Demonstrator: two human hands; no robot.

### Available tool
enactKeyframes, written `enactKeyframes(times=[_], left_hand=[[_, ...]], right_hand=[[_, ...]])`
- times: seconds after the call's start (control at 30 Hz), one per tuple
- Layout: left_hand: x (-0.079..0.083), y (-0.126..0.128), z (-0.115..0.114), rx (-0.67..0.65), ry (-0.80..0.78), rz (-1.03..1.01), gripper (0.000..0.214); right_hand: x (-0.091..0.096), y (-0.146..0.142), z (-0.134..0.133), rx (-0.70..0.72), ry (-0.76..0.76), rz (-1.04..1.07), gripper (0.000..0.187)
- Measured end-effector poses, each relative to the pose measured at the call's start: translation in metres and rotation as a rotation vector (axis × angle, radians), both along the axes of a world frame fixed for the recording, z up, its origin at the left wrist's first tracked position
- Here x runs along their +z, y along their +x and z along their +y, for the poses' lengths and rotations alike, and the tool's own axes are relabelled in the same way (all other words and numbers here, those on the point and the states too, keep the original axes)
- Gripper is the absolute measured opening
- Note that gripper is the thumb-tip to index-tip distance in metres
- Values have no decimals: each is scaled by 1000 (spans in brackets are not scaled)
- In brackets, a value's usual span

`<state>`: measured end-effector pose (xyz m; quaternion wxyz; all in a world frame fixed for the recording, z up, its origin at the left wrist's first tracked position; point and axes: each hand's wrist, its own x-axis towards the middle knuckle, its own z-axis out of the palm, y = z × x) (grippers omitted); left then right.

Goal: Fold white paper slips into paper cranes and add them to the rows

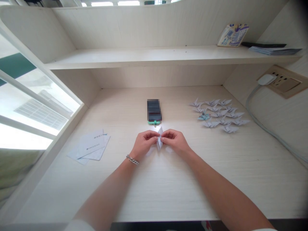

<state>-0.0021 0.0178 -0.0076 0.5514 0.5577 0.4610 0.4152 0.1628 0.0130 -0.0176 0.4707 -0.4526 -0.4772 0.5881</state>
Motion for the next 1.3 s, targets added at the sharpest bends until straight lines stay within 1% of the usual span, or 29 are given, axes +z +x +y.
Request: enactKeyframes(times=[0.13,0.4,0.63,0.77,0.87,1.1,1.3], left_hand=[[-2,0,0,12,-27,4,21],[-1,0,1,36,-47,-13,23],[0,1,0,48,-41,-40,23],[-1,2,0,50,-27,-80,23],[-2,2,1,47,-31,-73,23],[-4,3,2,66,-95,-98,24],[-3,3,2,88,-153,-132,29]], right_hand=[[-2,1,1,-12,30,-6,23],[2,0,1,-26,-55,41,28],[4,0,1,-19,-54,22,30],[3,-1,0,-26,-34,14,30],[2,-2,0,-39,-21,4,31],[0,-3,2,-56,5,-18,35],[1,-5,2,-76,81,-91,35]])
